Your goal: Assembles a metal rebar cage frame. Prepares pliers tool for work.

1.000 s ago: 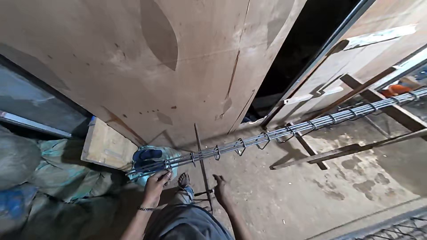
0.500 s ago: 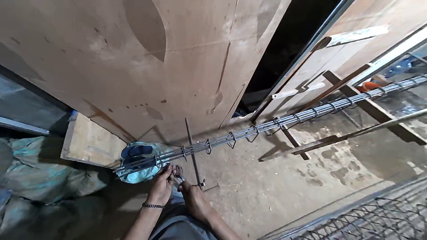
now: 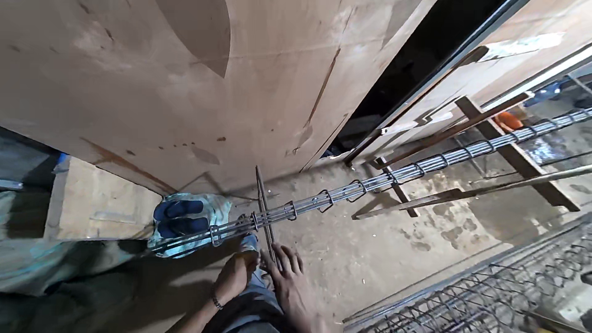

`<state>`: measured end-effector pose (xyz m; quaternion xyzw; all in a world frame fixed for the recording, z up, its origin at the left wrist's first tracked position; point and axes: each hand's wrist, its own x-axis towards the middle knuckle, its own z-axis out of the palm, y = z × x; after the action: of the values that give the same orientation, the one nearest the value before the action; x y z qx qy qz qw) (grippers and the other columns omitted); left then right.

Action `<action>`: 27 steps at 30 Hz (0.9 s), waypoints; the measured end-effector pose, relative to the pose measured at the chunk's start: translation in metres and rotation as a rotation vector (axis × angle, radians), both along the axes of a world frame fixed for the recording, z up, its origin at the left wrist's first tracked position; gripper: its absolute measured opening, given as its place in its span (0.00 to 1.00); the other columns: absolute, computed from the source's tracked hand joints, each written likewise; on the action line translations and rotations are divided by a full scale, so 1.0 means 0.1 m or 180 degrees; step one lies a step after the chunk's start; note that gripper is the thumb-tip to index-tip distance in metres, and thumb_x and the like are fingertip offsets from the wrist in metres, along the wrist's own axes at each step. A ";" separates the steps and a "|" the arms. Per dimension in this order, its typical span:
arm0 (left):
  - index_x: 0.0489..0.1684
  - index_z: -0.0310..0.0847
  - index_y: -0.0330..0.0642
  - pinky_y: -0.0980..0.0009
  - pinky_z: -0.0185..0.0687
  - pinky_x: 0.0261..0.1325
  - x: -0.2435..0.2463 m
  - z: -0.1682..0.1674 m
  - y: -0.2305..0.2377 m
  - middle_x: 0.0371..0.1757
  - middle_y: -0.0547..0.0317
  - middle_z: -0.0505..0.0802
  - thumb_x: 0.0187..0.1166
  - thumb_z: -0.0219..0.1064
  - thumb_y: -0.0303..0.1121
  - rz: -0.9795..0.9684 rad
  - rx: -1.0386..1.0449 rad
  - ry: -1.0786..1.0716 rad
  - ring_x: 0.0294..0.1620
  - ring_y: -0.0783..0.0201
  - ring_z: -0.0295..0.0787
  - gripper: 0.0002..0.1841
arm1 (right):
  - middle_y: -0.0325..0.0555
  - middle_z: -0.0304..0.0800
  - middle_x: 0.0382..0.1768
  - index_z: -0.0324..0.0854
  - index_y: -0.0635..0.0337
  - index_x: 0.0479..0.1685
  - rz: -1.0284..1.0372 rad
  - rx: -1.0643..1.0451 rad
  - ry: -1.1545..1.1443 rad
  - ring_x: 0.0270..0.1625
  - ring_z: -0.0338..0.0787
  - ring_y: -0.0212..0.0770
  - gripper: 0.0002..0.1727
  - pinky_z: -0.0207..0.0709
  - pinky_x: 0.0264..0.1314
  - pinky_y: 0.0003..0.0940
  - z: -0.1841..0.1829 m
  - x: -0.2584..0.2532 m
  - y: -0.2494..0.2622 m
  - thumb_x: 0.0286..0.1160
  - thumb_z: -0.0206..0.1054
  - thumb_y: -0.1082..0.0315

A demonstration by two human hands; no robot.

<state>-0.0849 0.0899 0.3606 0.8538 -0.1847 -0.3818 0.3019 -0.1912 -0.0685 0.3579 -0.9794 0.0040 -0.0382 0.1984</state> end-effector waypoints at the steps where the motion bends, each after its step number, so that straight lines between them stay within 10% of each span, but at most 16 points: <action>1: 0.58 0.89 0.35 0.49 0.81 0.70 0.05 -0.02 -0.01 0.53 0.42 0.94 0.86 0.60 0.30 -0.0197 -0.0107 0.0117 0.58 0.48 0.92 0.14 | 0.46 0.80 0.80 0.77 0.37 0.82 0.0197 -0.0216 0.0170 0.79 0.81 0.56 0.30 0.78 0.73 0.56 -0.04 0.07 -0.05 0.77 0.68 0.65; 6: 0.52 0.92 0.35 0.52 0.84 0.67 0.33 -0.50 0.23 0.51 0.43 0.95 0.86 0.59 0.29 -0.0842 -0.0968 -0.0107 0.56 0.49 0.93 0.13 | 0.41 0.94 0.44 0.90 0.44 0.62 0.0549 -0.0159 0.0531 0.53 0.92 0.47 0.18 0.83 0.64 0.49 -0.35 0.28 -0.23 0.74 0.68 0.69; 13: 0.50 0.91 0.38 0.58 0.91 0.57 0.64 -0.79 0.53 0.50 0.46 0.94 0.80 0.63 0.20 -0.1522 -0.0992 -0.1253 0.53 0.50 0.94 0.11 | 0.46 0.93 0.37 0.92 0.53 0.49 0.0374 0.0532 0.0975 0.43 0.94 0.49 0.12 0.89 0.47 0.44 -0.51 0.51 -0.36 0.70 0.68 0.72; 16: 0.54 0.92 0.40 0.59 0.91 0.58 0.77 -0.90 0.58 0.49 0.47 0.95 0.79 0.61 0.19 -0.1470 -0.1133 -0.1030 0.52 0.51 0.95 0.14 | 0.46 0.93 0.36 0.91 0.53 0.49 0.0215 0.0892 0.1281 0.41 0.94 0.47 0.11 0.90 0.48 0.43 -0.59 0.55 -0.40 0.73 0.66 0.71; 21: 0.50 0.96 0.47 0.60 0.81 0.72 1.04 -0.92 0.59 0.55 0.58 0.96 0.78 0.75 0.37 -0.0733 -0.0841 0.1478 0.60 0.64 0.91 0.10 | 0.45 0.93 0.37 0.92 0.53 0.49 0.0236 0.1322 0.1317 0.43 0.93 0.43 0.11 0.89 0.51 0.40 -0.69 0.60 -0.43 0.79 0.63 0.70; 27: 0.48 0.95 0.42 0.58 0.85 0.63 1.05 -0.97 0.67 0.46 0.54 0.97 0.82 0.70 0.37 -0.0893 -0.0508 0.1491 0.46 0.62 0.93 0.11 | 0.52 0.91 0.58 0.83 0.54 0.73 0.0748 0.1642 0.1555 0.51 0.94 0.45 0.22 0.89 0.57 0.40 -0.60 0.60 -0.45 0.80 0.69 0.65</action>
<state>0.0203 0.1564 0.2640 0.6820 -0.2557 -0.5910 0.3468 -0.1312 -0.1131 0.2980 -0.8712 -0.0517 0.2218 0.4349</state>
